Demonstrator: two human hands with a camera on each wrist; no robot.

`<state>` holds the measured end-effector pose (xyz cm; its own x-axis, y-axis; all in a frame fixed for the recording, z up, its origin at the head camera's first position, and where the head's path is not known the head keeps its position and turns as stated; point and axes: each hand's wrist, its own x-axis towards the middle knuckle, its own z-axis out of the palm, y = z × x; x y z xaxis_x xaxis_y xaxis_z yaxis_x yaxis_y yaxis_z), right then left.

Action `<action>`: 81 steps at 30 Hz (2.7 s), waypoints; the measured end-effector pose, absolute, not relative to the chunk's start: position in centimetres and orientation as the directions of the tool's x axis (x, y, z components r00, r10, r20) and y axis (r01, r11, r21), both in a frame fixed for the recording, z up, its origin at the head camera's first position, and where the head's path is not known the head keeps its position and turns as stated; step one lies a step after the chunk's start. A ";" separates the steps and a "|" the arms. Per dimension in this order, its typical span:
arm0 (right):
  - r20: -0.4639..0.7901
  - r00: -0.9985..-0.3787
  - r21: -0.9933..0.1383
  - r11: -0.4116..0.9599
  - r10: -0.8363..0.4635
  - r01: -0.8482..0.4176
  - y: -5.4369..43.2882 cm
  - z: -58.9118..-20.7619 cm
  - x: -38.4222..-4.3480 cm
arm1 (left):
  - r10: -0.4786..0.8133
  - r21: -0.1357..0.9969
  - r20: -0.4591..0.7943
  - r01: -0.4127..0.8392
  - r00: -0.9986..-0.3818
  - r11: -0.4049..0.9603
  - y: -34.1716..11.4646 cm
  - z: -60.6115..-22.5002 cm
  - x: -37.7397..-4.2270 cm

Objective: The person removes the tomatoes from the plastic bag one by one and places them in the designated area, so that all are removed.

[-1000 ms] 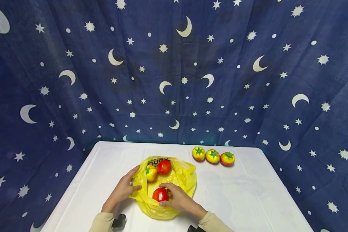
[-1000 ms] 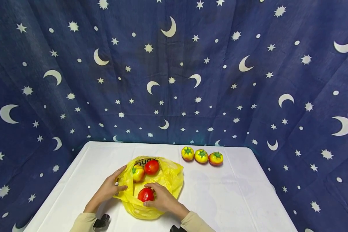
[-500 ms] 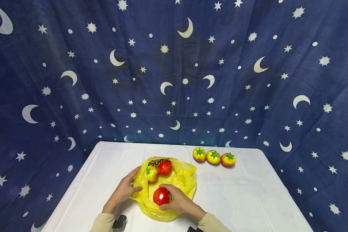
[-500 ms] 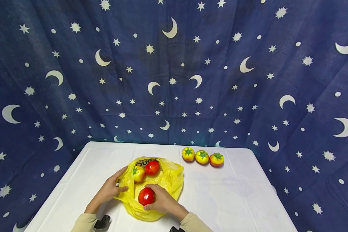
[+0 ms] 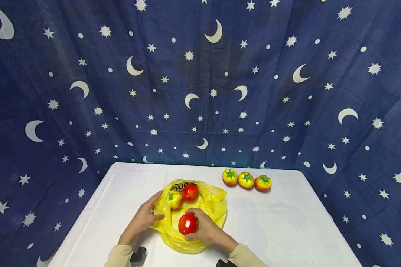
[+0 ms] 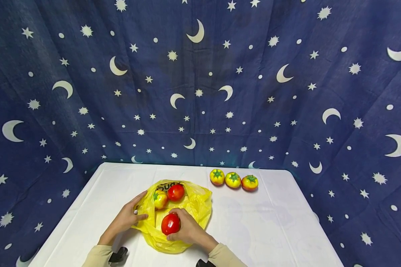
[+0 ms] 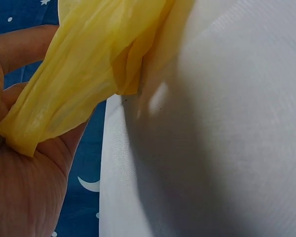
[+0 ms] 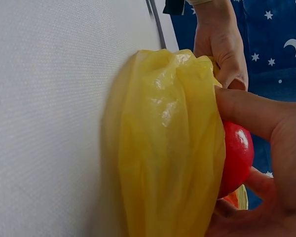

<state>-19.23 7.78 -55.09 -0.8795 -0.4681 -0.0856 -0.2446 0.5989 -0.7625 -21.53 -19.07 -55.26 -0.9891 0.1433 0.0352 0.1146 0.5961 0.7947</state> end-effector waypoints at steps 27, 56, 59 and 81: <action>0.038 -0.892 -0.880 0.407 -0.450 -0.243 9.0 -53.4 -20.2 | 0.126 0.798 0.030 0.099 -0.992 0.594 -19.0 -55.2 -21.3; 0.102 -0.961 -0.915 0.354 -0.256 -0.192 12.5 -48.5 -22.6 | 0.124 0.795 0.025 0.095 -0.992 0.600 -19.0 -55.3 -21.3; 0.109 -0.969 -0.920 0.346 -0.221 -0.182 13.2 -48.4 -23.0 | 0.122 0.794 0.018 0.089 -0.992 0.602 -19.0 -55.3 -21.3; 0.085 -0.991 -0.902 0.415 -0.104 -0.121 18.5 -48.1 -25.0 | 0.129 0.784 0.022 0.097 -0.991 0.613 -19.1 -55.2 -21.6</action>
<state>-25.05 18.46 -48.12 -0.9910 -0.1038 0.0851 -0.1209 0.4148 -0.9018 -21.62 -19.11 -55.16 -0.9914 0.1292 0.0218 0.0972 0.6133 0.7838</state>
